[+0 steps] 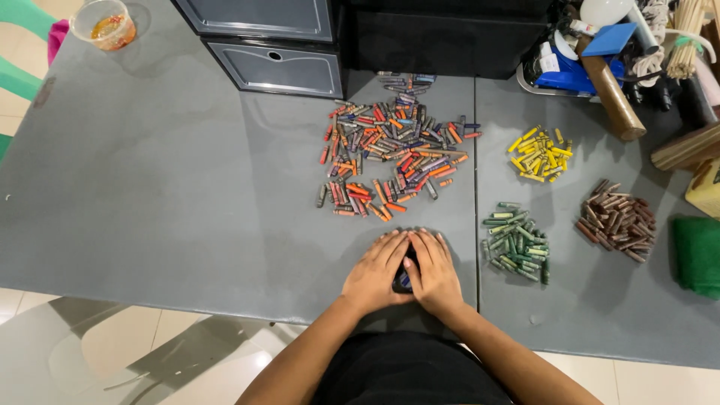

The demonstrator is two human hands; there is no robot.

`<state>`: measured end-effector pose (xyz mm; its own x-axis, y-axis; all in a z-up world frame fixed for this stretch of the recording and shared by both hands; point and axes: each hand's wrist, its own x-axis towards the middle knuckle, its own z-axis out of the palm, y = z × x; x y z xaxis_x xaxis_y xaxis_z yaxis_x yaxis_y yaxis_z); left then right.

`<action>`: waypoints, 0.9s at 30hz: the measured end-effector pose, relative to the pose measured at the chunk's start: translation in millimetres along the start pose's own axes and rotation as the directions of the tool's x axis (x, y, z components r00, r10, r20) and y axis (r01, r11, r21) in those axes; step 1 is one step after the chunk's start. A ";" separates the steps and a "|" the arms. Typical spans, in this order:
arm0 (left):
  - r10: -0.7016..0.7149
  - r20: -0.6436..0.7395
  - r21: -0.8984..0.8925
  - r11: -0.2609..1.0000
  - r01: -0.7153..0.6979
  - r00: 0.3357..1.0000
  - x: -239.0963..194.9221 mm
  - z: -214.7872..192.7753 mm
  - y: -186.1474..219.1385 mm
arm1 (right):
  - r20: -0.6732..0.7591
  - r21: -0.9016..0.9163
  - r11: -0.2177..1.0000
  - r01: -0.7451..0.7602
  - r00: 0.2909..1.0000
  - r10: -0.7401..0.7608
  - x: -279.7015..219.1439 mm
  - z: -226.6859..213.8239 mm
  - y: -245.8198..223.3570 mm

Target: The person sorts a large pile of mixed crayons on a gray table by color. They pick out green, yellow, and blue crayons from the main pile and place them into separate color-coded piles on the right side of the table.

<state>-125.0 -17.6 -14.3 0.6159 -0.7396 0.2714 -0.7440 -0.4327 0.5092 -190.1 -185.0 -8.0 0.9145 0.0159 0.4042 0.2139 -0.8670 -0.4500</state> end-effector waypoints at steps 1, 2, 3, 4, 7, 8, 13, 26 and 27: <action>-0.002 -0.001 0.001 1.000 0.002 1.000 0.2 -0.6 -0.2 | 0.001 0.001 1.000 0.002 1.000 -0.002 0.3 0.1 0.4; 0.006 -0.016 -0.010 1.000 -0.006 1.000 -0.3 -0.7 0.1 | -0.015 0.017 1.000 0.012 1.000 -0.012 -0.4 0.1 0.6; 0.013 -0.032 -0.022 1.000 -0.014 0.999 -0.7 -0.7 0.5 | -0.031 0.032 0.999 0.022 0.999 -0.021 -1.3 -0.1 0.9; 0.012 -0.030 -0.021 1.000 -0.013 0.999 -0.6 -0.9 0.3 | -0.030 0.034 0.999 0.022 0.999 -0.021 1.1 -2.5 -1.4; 0.027 -0.050 -0.014 1.000 -0.028 0.998 -1.0 -1.7 -0.1 | -0.048 0.068 0.998 0.008 0.999 -0.005 6.2 -8.9 -7.9; 0.041 -0.059 -0.013 0.999 -0.042 0.997 -1.5 -2.1 0.1 | -0.082 0.086 0.996 -0.003 0.997 0.010 6.7 -10.6 -9.7; 0.055 -0.056 -0.032 0.998 -0.057 0.997 0.1 -12.9 4.2 | -0.043 0.196 0.975 -0.106 0.992 0.117 3.7 -6.9 17.6; -0.129 -0.030 -0.228 0.966 0.119 0.991 17.6 -8.9 -11.6 | 0.427 0.620 0.651 -0.438 0.885 0.189 28.4 -11.6 101.7; -0.139 -0.035 -0.226 0.966 0.128 0.990 21.9 -6.7 -14.0 | 0.407 0.592 0.696 -0.406 0.896 0.177 29.7 -11.5 101.0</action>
<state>-99.4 -24.3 -10.0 0.7221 -0.6538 0.2262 -0.5813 -0.3961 0.7108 -145.3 -277.9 -32.3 0.9971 0.0639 -0.0415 -0.0193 -0.3147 -0.9490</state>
